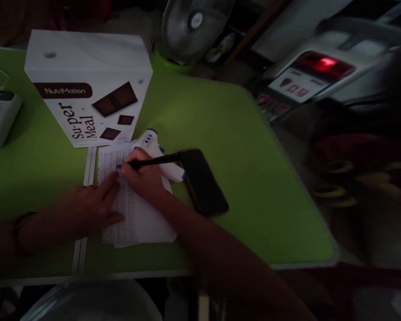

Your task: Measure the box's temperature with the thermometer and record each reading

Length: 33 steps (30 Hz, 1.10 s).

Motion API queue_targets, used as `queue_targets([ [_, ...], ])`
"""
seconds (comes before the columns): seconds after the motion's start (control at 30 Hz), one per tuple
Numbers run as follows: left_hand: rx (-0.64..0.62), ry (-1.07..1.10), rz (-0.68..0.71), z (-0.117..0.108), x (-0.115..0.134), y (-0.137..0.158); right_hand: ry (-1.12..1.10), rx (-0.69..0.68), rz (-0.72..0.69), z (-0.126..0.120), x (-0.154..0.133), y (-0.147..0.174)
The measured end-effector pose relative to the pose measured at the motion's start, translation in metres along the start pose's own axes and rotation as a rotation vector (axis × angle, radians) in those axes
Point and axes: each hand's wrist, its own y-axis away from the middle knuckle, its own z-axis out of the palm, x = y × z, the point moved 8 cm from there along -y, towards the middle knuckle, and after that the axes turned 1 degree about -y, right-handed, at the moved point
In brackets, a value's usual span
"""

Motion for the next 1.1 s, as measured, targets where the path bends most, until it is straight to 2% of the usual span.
queue_targets([
  [0.2,0.064,-0.034,0.011,-0.0023,0.0009,0.0018,-0.013,0.018,-0.008,-0.0016,-0.0004,0.0],
  [0.53,-0.006,-0.025,0.003,0.0008,-0.0001,0.0001,-0.037,0.016,-0.019,-0.0021,-0.0045,-0.0005],
  [1.1,0.015,-0.037,0.008,-0.0008,0.0006,0.0,-0.011,0.044,-0.03,-0.0042,-0.0055,-0.0007],
])
